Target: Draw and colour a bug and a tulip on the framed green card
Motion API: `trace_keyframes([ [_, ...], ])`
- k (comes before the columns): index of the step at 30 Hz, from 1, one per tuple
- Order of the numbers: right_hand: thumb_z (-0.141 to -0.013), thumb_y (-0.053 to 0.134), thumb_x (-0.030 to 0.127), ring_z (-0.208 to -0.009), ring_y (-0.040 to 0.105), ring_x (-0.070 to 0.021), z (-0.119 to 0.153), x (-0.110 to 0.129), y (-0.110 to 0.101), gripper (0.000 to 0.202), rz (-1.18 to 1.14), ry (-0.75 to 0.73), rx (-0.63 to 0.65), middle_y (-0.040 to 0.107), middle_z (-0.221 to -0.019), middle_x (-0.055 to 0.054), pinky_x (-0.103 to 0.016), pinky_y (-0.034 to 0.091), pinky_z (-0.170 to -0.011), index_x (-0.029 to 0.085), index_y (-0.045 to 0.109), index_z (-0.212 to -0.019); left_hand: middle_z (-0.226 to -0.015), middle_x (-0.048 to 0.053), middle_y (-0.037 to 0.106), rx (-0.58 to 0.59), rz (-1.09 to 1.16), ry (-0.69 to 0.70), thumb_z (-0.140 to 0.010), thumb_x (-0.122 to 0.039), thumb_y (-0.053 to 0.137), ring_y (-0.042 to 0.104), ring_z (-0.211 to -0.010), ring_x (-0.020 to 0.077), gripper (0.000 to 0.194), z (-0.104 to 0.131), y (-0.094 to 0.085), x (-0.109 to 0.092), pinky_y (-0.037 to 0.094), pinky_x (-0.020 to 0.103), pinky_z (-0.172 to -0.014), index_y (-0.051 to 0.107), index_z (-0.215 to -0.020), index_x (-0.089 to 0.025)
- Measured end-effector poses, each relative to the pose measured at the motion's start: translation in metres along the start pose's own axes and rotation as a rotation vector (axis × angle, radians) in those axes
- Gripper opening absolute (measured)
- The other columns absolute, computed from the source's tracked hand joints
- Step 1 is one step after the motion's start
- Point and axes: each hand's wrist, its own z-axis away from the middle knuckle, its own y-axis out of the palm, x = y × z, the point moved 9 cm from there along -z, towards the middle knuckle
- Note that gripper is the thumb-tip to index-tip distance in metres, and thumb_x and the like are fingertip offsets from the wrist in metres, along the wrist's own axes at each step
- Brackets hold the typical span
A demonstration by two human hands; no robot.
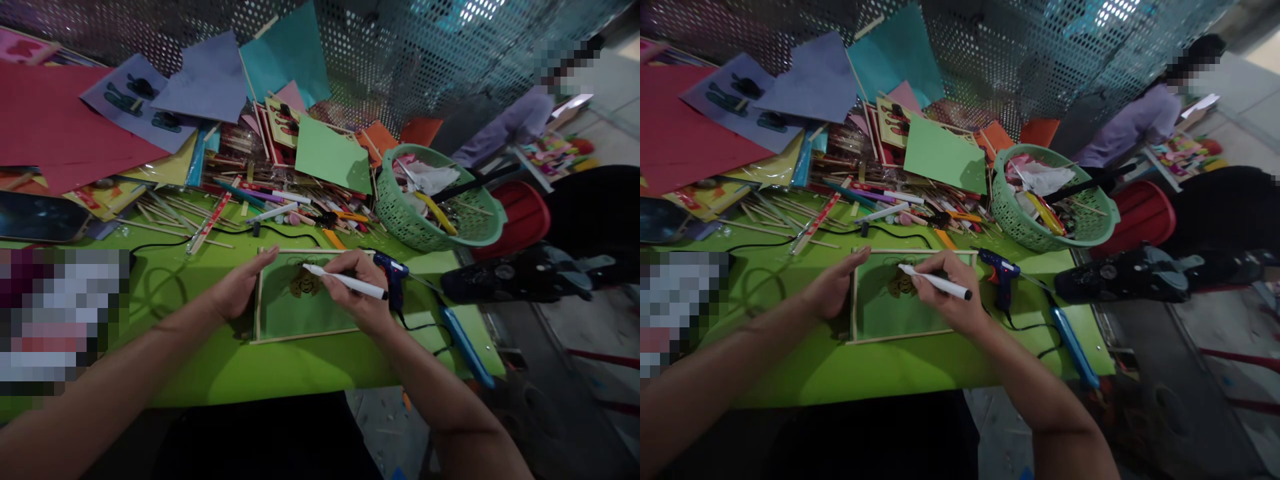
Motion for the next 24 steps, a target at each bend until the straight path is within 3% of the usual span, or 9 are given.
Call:
trace_keyframes([
  [5, -0.085, 0.071, 0.025, -0.069, 0.057, -0.0130, 0.001, -0.004, -0.015, 0.011, -0.120, 0.012, -0.109, 0.064, -0.080, 0.001, -0.027, 0.045, -0.059, 0.023, 0.061, -0.090, -0.102, 0.013, 0.079, -0.005, -0.031, 0.047, -0.086, -0.050, 0.063, 0.076, -0.092, 0.0317, 0.050, -0.001, -0.005, -0.004, 0.059, 0.044, -0.088, 0.068, -0.121, -0.015],
  [11, -0.086, 0.070, 0.033, -0.060, 0.050, -0.0118, 0.001, -0.001, -0.037, 0.015, -0.117, -0.023, -0.279, 0.059, -0.079, 0.001, -0.026, 0.039, -0.051, 0.025, 0.059, -0.090, -0.092, 0.010, 0.081, 0.029, -0.035, 0.059, -0.083, -0.055, 0.064, 0.076, -0.091, 0.0322, 0.048, -0.002, -0.006, -0.005, 0.059, 0.045, -0.087, 0.071, -0.112, -0.018],
  [15, -0.086, 0.070, 0.035, -0.064, 0.055, -0.0132, 0.001, 0.001, -0.041, 0.016, -0.086, -0.037, -0.289, 0.061, -0.082, -0.001, -0.027, 0.043, -0.054, 0.025, 0.061, -0.094, -0.080, 0.004, 0.080, -0.037, 0.008, 0.103, -0.090, -0.046, 0.061, 0.077, -0.082, 0.0252, 0.037, 0.004, -0.007, -0.015, 0.058, 0.036, -0.088, 0.070, -0.110, -0.017],
  [19, -0.085, 0.070, 0.031, -0.078, 0.063, -0.0174, 0.000, 0.002, -0.040, 0.012, -0.071, -0.047, -0.272, 0.065, -0.089, -0.002, -0.032, 0.051, -0.066, 0.026, 0.064, -0.094, -0.081, 0.007, 0.080, -0.062, -0.004, 0.072, -0.093, -0.050, 0.055, 0.077, -0.084, 0.0263, 0.044, 0.008, -0.006, -0.017, 0.056, 0.038, -0.089, 0.068, -0.113, -0.013],
  [24, -0.086, 0.069, 0.035, -0.083, 0.063, -0.0184, -0.001, 0.002, -0.037, 0.014, -0.152, -0.050, -0.245, 0.066, -0.091, -0.003, -0.034, 0.052, -0.068, 0.027, 0.068, -0.097, -0.083, 0.003, 0.081, -0.090, -0.012, 0.149, -0.090, -0.047, 0.062, 0.076, -0.094, 0.0253, 0.051, 0.006, -0.012, -0.022, 0.052, 0.037, -0.099, 0.058, -0.130, -0.016],
])
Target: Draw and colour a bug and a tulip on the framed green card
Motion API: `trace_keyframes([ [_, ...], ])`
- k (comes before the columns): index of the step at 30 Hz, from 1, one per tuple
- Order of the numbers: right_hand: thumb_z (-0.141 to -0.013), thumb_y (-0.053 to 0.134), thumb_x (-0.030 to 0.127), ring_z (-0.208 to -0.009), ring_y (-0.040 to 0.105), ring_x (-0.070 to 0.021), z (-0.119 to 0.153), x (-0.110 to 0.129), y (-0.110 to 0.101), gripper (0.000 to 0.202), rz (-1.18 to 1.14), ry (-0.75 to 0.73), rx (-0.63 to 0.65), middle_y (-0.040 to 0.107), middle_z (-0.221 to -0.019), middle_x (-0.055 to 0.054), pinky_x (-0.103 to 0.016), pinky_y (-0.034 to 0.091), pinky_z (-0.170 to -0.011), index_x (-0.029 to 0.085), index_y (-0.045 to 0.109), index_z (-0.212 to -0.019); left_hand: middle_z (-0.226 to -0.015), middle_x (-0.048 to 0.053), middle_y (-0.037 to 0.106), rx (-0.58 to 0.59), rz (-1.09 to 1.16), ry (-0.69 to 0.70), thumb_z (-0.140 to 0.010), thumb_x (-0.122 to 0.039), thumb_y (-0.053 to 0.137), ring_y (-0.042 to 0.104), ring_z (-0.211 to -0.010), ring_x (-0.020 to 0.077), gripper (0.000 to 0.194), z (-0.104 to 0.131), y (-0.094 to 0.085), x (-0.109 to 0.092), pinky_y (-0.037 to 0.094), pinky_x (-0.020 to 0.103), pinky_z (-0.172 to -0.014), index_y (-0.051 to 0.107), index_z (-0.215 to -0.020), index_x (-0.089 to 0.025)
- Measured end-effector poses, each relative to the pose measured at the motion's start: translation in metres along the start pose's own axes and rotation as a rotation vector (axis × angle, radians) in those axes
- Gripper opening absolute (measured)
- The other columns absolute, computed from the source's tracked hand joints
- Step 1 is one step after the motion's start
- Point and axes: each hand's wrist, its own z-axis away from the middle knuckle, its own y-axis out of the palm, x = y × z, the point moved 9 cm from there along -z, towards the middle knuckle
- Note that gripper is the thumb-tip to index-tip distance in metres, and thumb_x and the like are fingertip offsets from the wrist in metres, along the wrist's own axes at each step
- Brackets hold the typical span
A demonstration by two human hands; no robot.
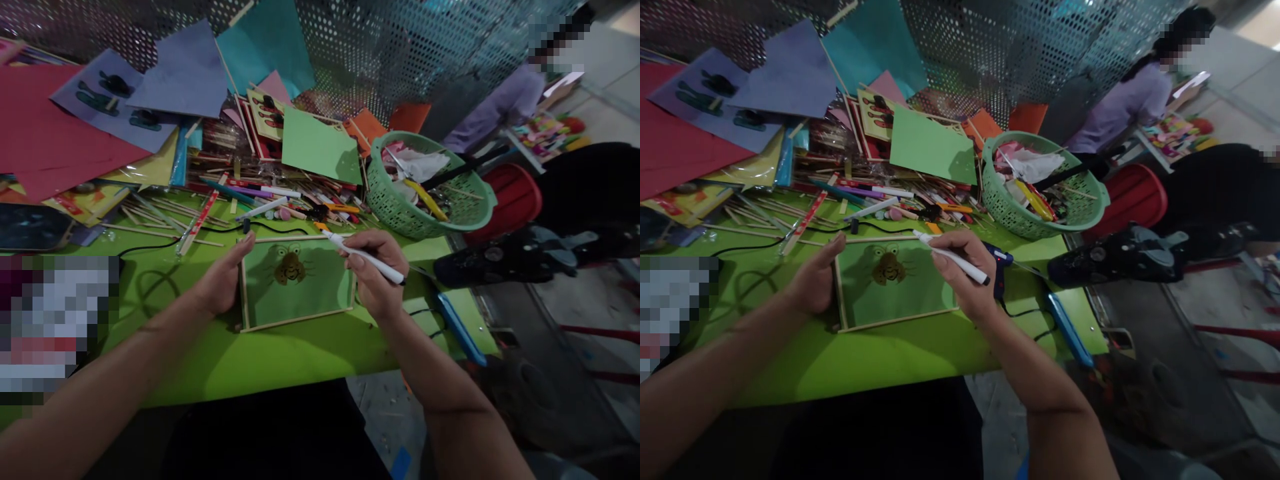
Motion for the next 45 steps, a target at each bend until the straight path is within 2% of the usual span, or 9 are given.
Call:
trace_keyframes([
  [8, -0.090, 0.065, 0.044, -0.076, 0.062, -0.0172, -0.001, 0.000, -0.001, 0.020, -0.027, -0.013, -0.016, 0.065, -0.089, -0.003, -0.033, 0.051, -0.064, 0.028, 0.069, -0.100, -0.087, 0.009, 0.081, 0.076, 0.006, -0.041, -0.090, -0.060, 0.056, 0.075, -0.095, 0.0299, 0.055, 0.001, 0.002, 0.003, 0.056, 0.039, -0.089, 0.067, -0.116, -0.012],
  [12, -0.089, 0.065, 0.046, -0.073, 0.061, -0.0159, -0.002, 0.002, -0.004, 0.025, -0.037, -0.044, -0.069, 0.067, -0.092, -0.004, -0.029, 0.048, -0.056, 0.028, 0.068, -0.107, -0.091, 0.008, 0.081, 0.111, 0.041, 0.000, -0.092, -0.059, 0.054, 0.074, -0.100, 0.0292, 0.055, 0.000, 0.004, -0.004, 0.054, 0.040, -0.096, 0.065, -0.120, -0.012],
  [16, -0.092, 0.060, 0.048, -0.061, 0.057, -0.0134, -0.005, 0.002, -0.007, 0.032, -0.051, -0.061, -0.093, 0.070, -0.089, -0.002, -0.028, 0.047, -0.052, 0.029, 0.065, -0.117, -0.093, 0.013, 0.081, 0.184, 0.087, 0.045, -0.087, -0.068, 0.051, 0.074, -0.102, 0.0334, 0.072, -0.006, 0.003, -0.006, 0.048, 0.051, -0.104, 0.059, -0.128, -0.009],
  [22, -0.094, 0.057, 0.049, -0.060, 0.055, -0.0129, -0.007, 0.004, -0.014, 0.029, 0.022, -0.087, -0.129, 0.068, -0.087, -0.002, -0.028, 0.047, -0.056, 0.030, 0.065, -0.113, -0.108, 0.015, 0.078, 0.265, 0.104, 0.094, -0.088, -0.068, 0.049, 0.071, -0.108, 0.0349, 0.074, -0.011, 0.000, -0.008, 0.043, 0.056, -0.108, 0.056, -0.133, -0.010],
  [26, -0.093, 0.056, 0.050, -0.066, 0.057, -0.0151, -0.005, 0.008, -0.011, 0.032, 0.013, -0.105, -0.092, 0.066, -0.088, -0.003, -0.030, 0.047, -0.056, 0.029, 0.068, -0.114, -0.110, 0.014, 0.078, 0.276, 0.079, 0.121, -0.085, -0.069, 0.053, 0.066, -0.118, 0.0370, 0.076, -0.007, 0.003, -0.012, 0.043, 0.056, -0.108, 0.054, -0.136, -0.013],
  [29, -0.093, 0.056, 0.049, -0.070, 0.059, -0.0167, -0.002, 0.011, -0.005, 0.031, 0.010, -0.122, -0.037, 0.066, -0.089, -0.004, -0.031, 0.048, -0.058, 0.029, 0.072, -0.110, -0.106, 0.013, 0.079, 0.225, 0.043, 0.114, -0.085, -0.066, 0.055, 0.065, -0.120, 0.0378, 0.072, -0.006, 0.001, -0.012, 0.043, 0.057, -0.108, 0.054, -0.135, -0.013],
  [35, -0.088, 0.067, 0.032, -0.081, 0.068, -0.0189, 0.005, 0.004, 0.011, 0.019, 0.035, -0.011, 0.121, 0.071, -0.093, -0.003, -0.033, 0.055, -0.068, 0.027, 0.070, -0.106, -0.102, 0.013, 0.079, 0.194, 0.072, 0.087, -0.083, -0.061, 0.062, 0.068, -0.114, 0.0368, 0.067, -0.009, -0.001, -0.007, 0.047, 0.052, -0.106, 0.060, -0.130, -0.014],
  [39, -0.086, 0.070, 0.024, -0.081, 0.069, -0.0176, 0.007, 0.008, 0.020, 0.017, 0.118, -0.015, 0.218, 0.073, -0.091, -0.002, -0.032, 0.055, -0.073, 0.025, 0.070, -0.103, -0.102, 0.011, 0.080, 0.152, 0.053, 0.108, -0.079, -0.057, 0.069, 0.072, -0.108, 0.0350, 0.062, -0.012, -0.004, -0.006, 0.053, 0.049, -0.101, 0.064, -0.127, -0.019],
  [45, -0.085, 0.072, 0.020, -0.079, 0.072, -0.0171, 0.009, 0.004, 0.025, 0.016, 0.155, 0.006, 0.247, 0.074, -0.091, -0.003, -0.029, 0.056, -0.069, 0.023, 0.070, -0.101, -0.104, 0.013, 0.079, 0.230, 0.041, 0.065, -0.080, -0.065, 0.063, 0.071, -0.109, 0.0364, 0.064, -0.014, 0.000, 0.001, 0.053, 0.051, -0.100, 0.066, -0.124, -0.019],
])
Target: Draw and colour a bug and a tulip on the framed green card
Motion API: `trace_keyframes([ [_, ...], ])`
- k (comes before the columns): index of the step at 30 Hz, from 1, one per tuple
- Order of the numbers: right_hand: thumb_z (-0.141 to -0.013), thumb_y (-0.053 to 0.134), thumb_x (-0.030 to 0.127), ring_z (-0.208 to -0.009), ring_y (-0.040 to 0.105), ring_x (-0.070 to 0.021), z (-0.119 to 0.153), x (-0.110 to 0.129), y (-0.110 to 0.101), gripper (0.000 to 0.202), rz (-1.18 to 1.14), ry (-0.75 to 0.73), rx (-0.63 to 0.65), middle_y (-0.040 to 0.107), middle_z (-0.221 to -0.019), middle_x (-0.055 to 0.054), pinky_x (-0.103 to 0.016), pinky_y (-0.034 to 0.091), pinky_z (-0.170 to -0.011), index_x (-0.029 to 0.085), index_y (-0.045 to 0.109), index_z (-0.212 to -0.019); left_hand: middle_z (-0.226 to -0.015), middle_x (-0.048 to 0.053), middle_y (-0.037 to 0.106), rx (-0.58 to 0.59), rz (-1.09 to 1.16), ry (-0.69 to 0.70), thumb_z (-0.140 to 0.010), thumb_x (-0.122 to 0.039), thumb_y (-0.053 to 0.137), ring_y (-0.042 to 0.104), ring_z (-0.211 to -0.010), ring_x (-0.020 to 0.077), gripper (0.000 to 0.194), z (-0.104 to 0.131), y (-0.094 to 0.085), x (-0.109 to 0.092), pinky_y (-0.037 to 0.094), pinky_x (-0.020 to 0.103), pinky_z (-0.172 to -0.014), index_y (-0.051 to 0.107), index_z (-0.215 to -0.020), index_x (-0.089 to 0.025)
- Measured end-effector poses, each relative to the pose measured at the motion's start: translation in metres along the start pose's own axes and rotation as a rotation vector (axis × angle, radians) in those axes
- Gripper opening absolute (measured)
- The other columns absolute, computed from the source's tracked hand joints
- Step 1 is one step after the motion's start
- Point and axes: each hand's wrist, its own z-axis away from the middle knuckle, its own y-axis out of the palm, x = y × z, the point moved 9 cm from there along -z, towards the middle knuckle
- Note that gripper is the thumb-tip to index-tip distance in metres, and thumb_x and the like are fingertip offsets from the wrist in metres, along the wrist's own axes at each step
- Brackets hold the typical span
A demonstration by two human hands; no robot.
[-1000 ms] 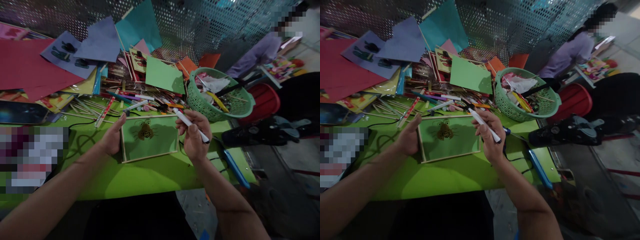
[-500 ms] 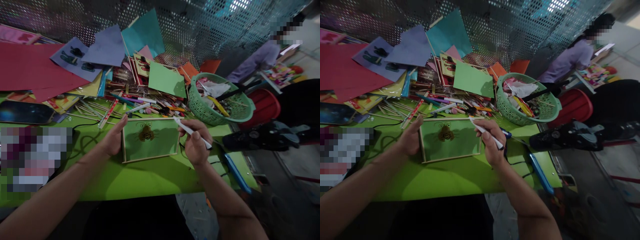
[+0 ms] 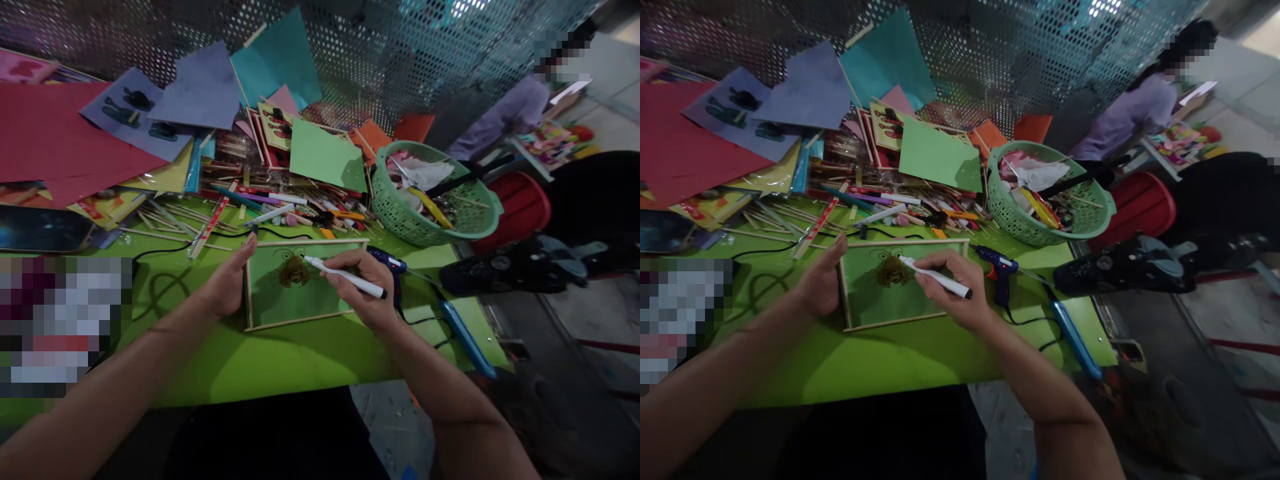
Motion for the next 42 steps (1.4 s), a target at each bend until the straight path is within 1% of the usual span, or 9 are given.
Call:
trace_keyframes([
  [4, -0.085, 0.072, 0.020, -0.078, 0.072, -0.0169, 0.000, -0.002, 0.000, 0.015, 0.004, -0.003, -0.008, 0.074, -0.090, -0.003, -0.029, 0.056, -0.068, 0.023, 0.070, -0.100, -0.105, 0.013, 0.079, 0.022, -0.016, -0.009, -0.080, -0.065, 0.063, 0.069, -0.113, 0.0365, 0.067, 0.002, 0.004, -0.001, 0.052, 0.052, -0.102, 0.063, -0.128, -0.018],
  [9, -0.085, 0.071, 0.021, -0.076, 0.070, -0.0149, -0.002, 0.003, 0.001, 0.013, 0.056, -0.028, -0.003, 0.075, -0.088, -0.002, -0.027, 0.055, -0.067, 0.023, 0.070, -0.098, -0.103, 0.013, 0.079, -0.089, -0.016, -0.009, -0.076, -0.060, 0.070, 0.070, -0.110, 0.0377, 0.066, 0.005, 0.002, -0.003, 0.053, 0.053, -0.100, 0.063, -0.126, -0.017],
  [13, -0.085, 0.072, 0.021, -0.077, 0.069, -0.0139, -0.004, 0.005, 0.002, 0.013, 0.092, -0.055, 0.007, 0.076, -0.089, -0.001, -0.026, 0.055, -0.068, 0.022, 0.070, -0.098, -0.102, 0.014, 0.079, -0.045, -0.031, 0.034, -0.077, -0.061, 0.068, 0.070, -0.110, 0.0373, 0.067, 0.005, 0.007, -0.006, 0.051, 0.051, -0.103, 0.063, -0.128, -0.018],
  [19, -0.086, 0.072, 0.024, -0.077, 0.070, -0.0152, -0.003, 0.003, 0.003, 0.014, 0.097, -0.056, 0.007, 0.076, -0.090, -0.002, -0.028, 0.055, -0.069, 0.022, 0.070, -0.099, -0.105, 0.014, 0.079, 0.018, -0.052, 0.006, -0.077, -0.067, 0.064, 0.068, -0.115, 0.0375, 0.070, 0.002, 0.005, -0.001, 0.050, 0.049, -0.105, 0.065, -0.127, -0.018],
  [22, -0.085, 0.072, 0.023, -0.077, 0.070, -0.0153, -0.003, 0.002, 0.001, 0.014, 0.069, -0.041, 0.004, 0.076, -0.089, -0.002, -0.028, 0.054, -0.068, 0.022, 0.071, -0.099, -0.104, 0.012, 0.079, -0.006, -0.047, 0.042, -0.078, -0.064, 0.065, 0.069, -0.113, 0.0361, 0.065, 0.001, 0.000, -0.004, 0.050, 0.049, -0.104, 0.065, -0.125, -0.020],
  [27, -0.086, 0.070, 0.026, -0.077, 0.069, -0.0175, 0.001, 0.004, -0.012, 0.014, 0.005, -0.028, -0.083, 0.074, -0.088, -0.003, -0.031, 0.055, -0.069, 0.023, 0.070, -0.100, -0.094, 0.012, 0.080, -0.108, -0.024, 0.011, -0.080, -0.066, 0.062, 0.071, -0.109, 0.0359, 0.064, 0.004, -0.004, -0.006, 0.049, 0.049, -0.104, 0.066, -0.119, -0.016],
  [30, -0.086, 0.070, 0.029, -0.077, 0.068, -0.0178, 0.002, 0.004, -0.023, 0.014, -0.018, -0.033, -0.172, 0.072, -0.088, -0.003, -0.032, 0.055, -0.069, 0.023, 0.069, -0.100, -0.097, 0.010, 0.080, -0.120, 0.002, 0.050, -0.085, -0.064, 0.058, 0.067, -0.115, 0.0350, 0.062, 0.007, -0.002, -0.016, 0.046, 0.049, -0.107, 0.064, -0.122, -0.015],
  [35, -0.086, 0.070, 0.036, -0.076, 0.067, -0.0179, 0.001, -0.002, -0.034, 0.017, -0.111, -0.049, -0.276, 0.070, -0.084, -0.002, -0.032, 0.053, -0.066, 0.023, 0.067, -0.098, -0.108, 0.012, 0.079, -0.030, 0.044, 0.089, -0.091, -0.066, 0.046, 0.063, -0.122, 0.0351, 0.066, 0.008, 0.002, -0.027, 0.043, 0.050, -0.109, 0.063, -0.126, -0.012],
  [42, -0.088, 0.068, 0.038, -0.077, 0.067, -0.0184, 0.000, -0.004, -0.032, 0.018, -0.077, -0.040, -0.247, 0.069, -0.085, -0.002, -0.033, 0.053, -0.067, 0.024, 0.065, -0.100, -0.113, 0.011, 0.077, 0.044, 0.056, 0.117, -0.092, -0.066, 0.042, 0.063, -0.123, 0.0332, 0.067, 0.010, 0.010, -0.032, 0.043, 0.048, -0.110, 0.063, -0.128, -0.013],
])
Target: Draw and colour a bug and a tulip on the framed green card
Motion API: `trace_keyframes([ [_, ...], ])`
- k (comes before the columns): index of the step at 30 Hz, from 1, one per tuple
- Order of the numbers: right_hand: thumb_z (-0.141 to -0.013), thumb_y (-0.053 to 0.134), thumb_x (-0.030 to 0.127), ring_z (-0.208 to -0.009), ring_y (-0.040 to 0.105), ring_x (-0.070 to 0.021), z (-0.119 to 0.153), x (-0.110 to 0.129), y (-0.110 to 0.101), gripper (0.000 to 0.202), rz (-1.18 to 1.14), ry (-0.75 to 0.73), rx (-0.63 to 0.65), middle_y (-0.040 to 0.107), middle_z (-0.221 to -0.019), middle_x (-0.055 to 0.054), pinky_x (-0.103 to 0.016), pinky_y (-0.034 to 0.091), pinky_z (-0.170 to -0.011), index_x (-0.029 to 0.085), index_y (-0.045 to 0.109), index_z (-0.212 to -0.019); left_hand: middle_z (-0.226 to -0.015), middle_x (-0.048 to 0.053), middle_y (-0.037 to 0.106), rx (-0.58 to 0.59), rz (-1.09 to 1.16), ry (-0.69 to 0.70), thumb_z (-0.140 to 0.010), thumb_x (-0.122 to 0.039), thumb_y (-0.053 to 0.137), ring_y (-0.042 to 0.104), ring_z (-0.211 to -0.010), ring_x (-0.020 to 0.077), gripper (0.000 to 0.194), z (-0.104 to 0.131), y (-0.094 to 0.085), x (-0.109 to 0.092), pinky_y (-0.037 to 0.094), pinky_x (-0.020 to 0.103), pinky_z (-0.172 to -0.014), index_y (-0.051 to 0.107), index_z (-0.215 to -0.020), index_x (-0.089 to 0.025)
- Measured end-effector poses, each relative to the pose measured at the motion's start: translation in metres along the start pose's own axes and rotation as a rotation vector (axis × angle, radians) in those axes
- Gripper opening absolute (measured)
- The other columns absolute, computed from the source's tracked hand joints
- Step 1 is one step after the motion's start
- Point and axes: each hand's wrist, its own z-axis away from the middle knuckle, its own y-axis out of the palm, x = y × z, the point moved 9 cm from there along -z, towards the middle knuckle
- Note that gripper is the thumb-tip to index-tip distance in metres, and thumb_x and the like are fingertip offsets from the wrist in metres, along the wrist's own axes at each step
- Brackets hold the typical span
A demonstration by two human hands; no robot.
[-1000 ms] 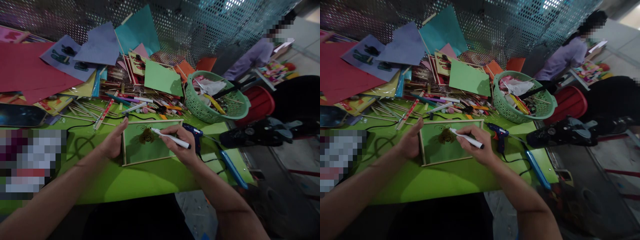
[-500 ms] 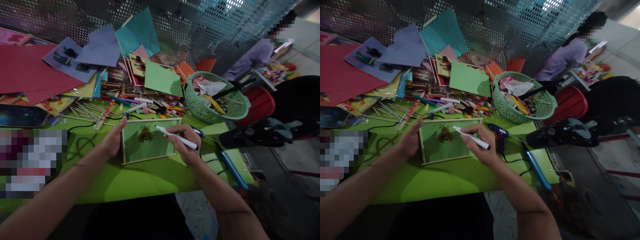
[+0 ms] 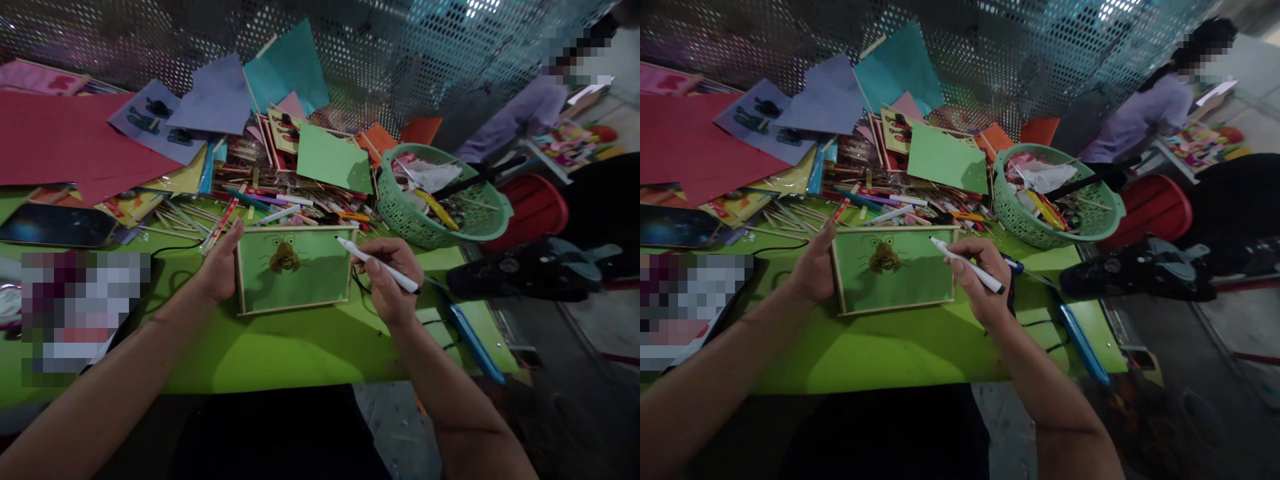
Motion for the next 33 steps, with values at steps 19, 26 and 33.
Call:
trace_keyframes([
  [19, -0.087, 0.069, 0.038, -0.079, 0.066, -0.0191, 0.001, -0.003, 0.001, 0.020, -0.011, 0.013, 0.006, 0.069, -0.087, -0.003, -0.034, 0.053, -0.068, 0.024, 0.066, -0.101, -0.121, 0.010, 0.075, 0.120, -0.059, 0.012, -0.094, -0.068, 0.035, 0.066, -0.119, 0.0316, 0.073, 0.007, 0.016, -0.010, 0.049, 0.047, -0.102, 0.056, -0.138, -0.015],
  [26, -0.089, 0.067, 0.040, -0.077, 0.066, -0.0178, 0.000, 0.001, 0.001, 0.021, -0.005, -0.021, -0.003, 0.069, -0.088, -0.002, -0.032, 0.053, -0.064, 0.026, 0.065, -0.104, -0.123, 0.009, 0.074, 0.128, -0.086, 0.035, -0.095, -0.063, 0.041, 0.069, -0.113, 0.0286, 0.066, 0.006, 0.011, -0.015, 0.052, 0.041, -0.097, 0.056, -0.139, -0.016],
  [33, -0.091, 0.065, 0.042, -0.071, 0.062, -0.0138, -0.003, 0.002, -0.001, 0.024, -0.025, -0.022, -0.064, 0.069, -0.090, -0.002, -0.027, 0.050, -0.057, 0.026, 0.066, -0.108, -0.122, 0.007, 0.074, 0.119, -0.076, 0.007, -0.097, -0.061, 0.040, 0.071, -0.110, 0.0278, 0.062, 0.006, 0.013, -0.013, 0.054, 0.041, -0.094, 0.057, -0.136, -0.018],
])
